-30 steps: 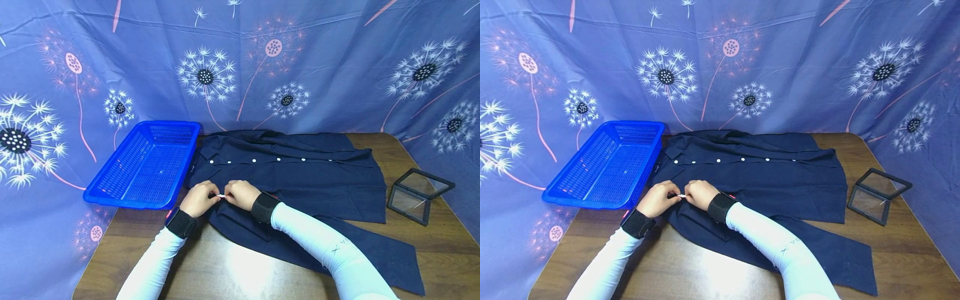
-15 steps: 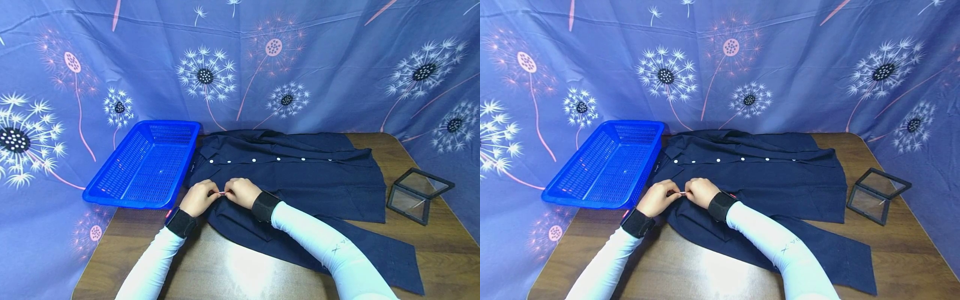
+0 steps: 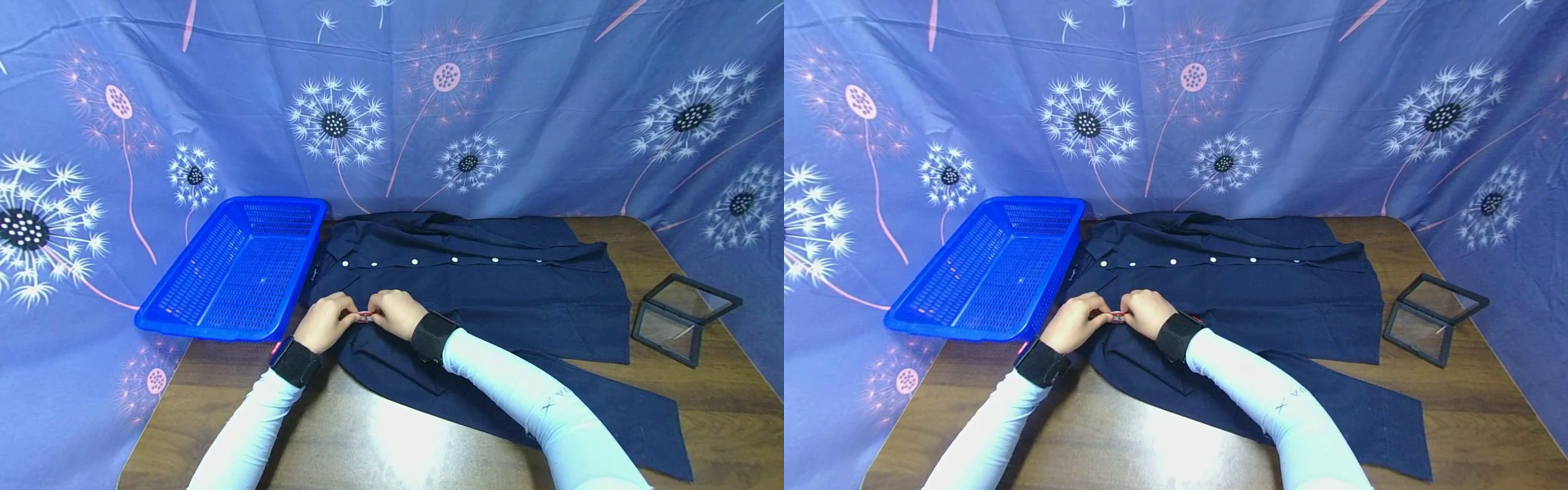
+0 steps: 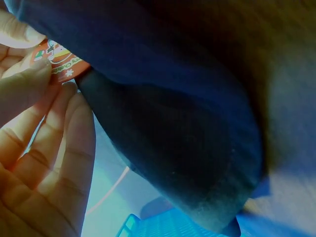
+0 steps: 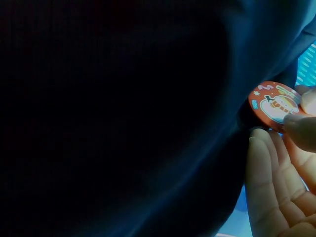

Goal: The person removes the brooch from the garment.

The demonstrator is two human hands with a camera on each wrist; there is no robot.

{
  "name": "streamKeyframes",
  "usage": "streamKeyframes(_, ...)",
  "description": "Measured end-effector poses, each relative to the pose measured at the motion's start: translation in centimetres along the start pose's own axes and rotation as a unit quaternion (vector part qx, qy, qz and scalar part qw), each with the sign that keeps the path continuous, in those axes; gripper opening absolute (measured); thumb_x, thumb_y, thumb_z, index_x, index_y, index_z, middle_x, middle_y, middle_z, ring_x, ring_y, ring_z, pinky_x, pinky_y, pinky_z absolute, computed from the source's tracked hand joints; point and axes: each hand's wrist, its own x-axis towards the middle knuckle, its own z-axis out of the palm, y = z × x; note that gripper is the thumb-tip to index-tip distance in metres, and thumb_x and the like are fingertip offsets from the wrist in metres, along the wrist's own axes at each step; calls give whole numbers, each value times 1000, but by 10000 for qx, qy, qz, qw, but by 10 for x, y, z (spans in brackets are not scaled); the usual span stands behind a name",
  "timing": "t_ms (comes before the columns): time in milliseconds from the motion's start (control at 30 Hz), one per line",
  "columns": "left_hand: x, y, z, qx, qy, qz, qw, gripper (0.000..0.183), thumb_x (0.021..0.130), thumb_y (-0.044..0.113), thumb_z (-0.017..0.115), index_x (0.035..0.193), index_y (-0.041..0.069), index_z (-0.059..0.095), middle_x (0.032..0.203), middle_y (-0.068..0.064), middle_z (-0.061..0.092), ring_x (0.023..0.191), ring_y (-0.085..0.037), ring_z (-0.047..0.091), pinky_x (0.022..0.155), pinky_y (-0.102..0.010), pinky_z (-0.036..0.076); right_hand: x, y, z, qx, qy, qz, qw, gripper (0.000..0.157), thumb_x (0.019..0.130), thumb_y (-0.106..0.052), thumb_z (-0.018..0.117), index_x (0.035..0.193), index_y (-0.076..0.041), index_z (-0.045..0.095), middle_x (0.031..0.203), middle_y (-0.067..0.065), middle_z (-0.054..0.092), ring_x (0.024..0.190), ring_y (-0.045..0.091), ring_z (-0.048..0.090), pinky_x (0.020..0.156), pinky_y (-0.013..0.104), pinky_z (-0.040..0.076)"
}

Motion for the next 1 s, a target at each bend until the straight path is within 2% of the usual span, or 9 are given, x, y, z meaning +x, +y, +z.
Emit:
streamKeyframes(200,0,0,2,-49,-9,-92,9999,12,83,14,78,76,12,67,76,2,62,69,-12,58,62,-31,48,2,5,3,133,-89,100,9998,3,80,-11,70,80,-9,67,75,-1,66,67,14,60,62,28,47)
streamKeyframes(400,0,0,3,-107,5,-196,9998,11,82,12,78,77,11,68,78,0,64,72,-14,61,66,-34,51,4,7,2,589,-212,245,9977,4,80,-9,71,78,-10,68,73,0,67,66,11,59,61,24,46)
streamKeyframes(600,0,-1,1,-137,0,-185,9997,13,82,16,79,88,8,71,89,-5,68,88,-24,65,78,-40,53,5,6,1,938,-219,429,9944,4,80,-8,71,78,-9,69,74,0,70,68,9,61,63,22,47)
streamKeyframes(733,0,-1,0,-146,-176,-240,9994,28,81,21,80,103,5,70,105,-9,70,102,-28,65,89,-43,52,5,6,1,1070,-198,509,9928,5,82,-8,70,77,-9,70,75,1,71,69,8,61,64,21,46)
streamKeyframes(867,0,-3,2,-149,-511,-285,9982,42,82,25,79,115,3,67,121,-13,67,115,-29,63,100,-44,49,6,6,2,1130,-155,594,9917,5,81,-6,70,78,-10,70,75,1,71,67,7,60,62,19,45)
streamKeyframes(1000,-1,-6,7,-114,-877,-276,9957,49,83,27,78,122,1,65,130,-15,64,123,-30,59,106,-43,45,6,7,4,1185,-149,648,9907,5,80,-6,70,78,-10,69,73,1,70,65,6,58,61,20,44)
